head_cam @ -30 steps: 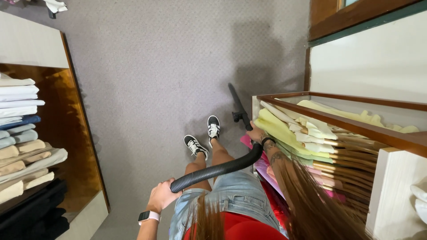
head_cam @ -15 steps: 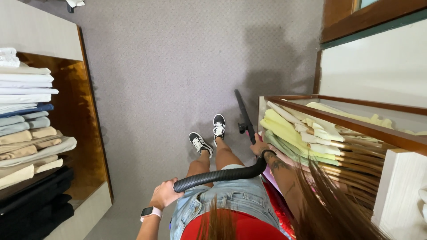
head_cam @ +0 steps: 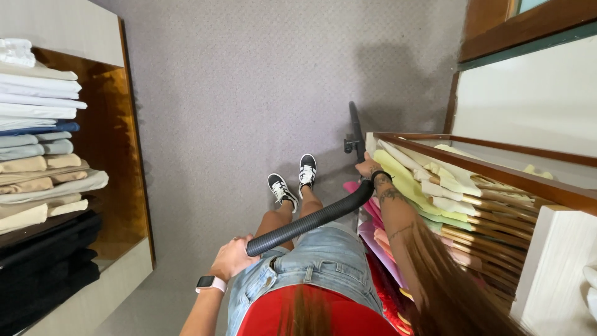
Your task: The person vacuums a carpeted floor in a room filled with fabric rolls and clothing racks. They move the vacuum wand back and forth across the floor, navigating around furniture and merchandise displays.
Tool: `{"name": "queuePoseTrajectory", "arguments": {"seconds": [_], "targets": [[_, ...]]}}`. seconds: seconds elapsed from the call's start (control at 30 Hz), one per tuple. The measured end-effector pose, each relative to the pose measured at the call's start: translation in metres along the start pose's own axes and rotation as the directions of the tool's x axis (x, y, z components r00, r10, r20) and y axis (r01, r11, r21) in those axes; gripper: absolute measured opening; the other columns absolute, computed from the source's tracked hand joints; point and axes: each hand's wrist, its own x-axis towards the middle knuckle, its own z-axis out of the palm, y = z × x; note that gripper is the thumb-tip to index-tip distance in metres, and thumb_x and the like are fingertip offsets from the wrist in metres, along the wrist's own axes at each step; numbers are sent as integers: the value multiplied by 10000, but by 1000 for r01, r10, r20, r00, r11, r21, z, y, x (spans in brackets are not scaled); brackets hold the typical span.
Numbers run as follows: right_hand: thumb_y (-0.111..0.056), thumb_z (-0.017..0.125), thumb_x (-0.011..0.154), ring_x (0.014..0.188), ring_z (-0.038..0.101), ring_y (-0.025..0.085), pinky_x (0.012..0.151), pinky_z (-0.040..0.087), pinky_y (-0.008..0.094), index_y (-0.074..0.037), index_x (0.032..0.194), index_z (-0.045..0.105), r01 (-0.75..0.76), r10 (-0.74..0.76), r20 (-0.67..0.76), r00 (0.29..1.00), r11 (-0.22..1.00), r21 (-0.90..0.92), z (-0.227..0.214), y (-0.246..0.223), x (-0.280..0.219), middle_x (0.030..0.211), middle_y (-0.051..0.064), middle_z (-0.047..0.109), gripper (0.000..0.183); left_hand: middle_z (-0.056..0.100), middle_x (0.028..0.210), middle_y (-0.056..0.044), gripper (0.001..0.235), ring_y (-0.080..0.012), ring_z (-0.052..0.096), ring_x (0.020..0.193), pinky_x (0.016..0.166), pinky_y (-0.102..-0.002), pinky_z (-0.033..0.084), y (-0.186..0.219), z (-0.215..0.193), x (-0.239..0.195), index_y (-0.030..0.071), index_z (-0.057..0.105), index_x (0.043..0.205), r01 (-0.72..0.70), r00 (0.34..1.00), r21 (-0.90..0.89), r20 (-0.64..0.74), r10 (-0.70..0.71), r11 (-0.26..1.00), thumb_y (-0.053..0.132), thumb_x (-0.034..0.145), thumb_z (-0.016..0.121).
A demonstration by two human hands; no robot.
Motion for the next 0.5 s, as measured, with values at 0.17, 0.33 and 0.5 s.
{"name": "queuePoseTrajectory", "arguments": {"seconds": [0.17,0.33,0.5], "targets": [[-357,454,906,1367,462,383,1086,411,439,-349,1661,-74,-31,27,-24,999,988,-154,39,37,-13,1589,209,357,921,735,917,-56,276,-290,709,875,810,-425,565,14,1,-14,195,639,1029,20,998,28,52,-22,999,326,789,603],[-418,477,975,1287,594,409,1025,486,446,-366,1661,-68,-21,21,28,999,1000,-21,89,89,-36,1592,220,401,878,756,916,-24,337,-256,734,878,823,-395,577,10,-7,-18,228,621,1087,73,996,12,50,-73,997,333,769,662],[-266,489,883,837,724,333,796,554,396,-288,1670,18,-38,23,125,992,992,120,76,89,-90,1081,242,747,917,744,908,-36,324,-262,732,865,810,-409,578,6,-13,-5,229,628,1066,38,998,42,51,-40,998,360,773,678]]}}
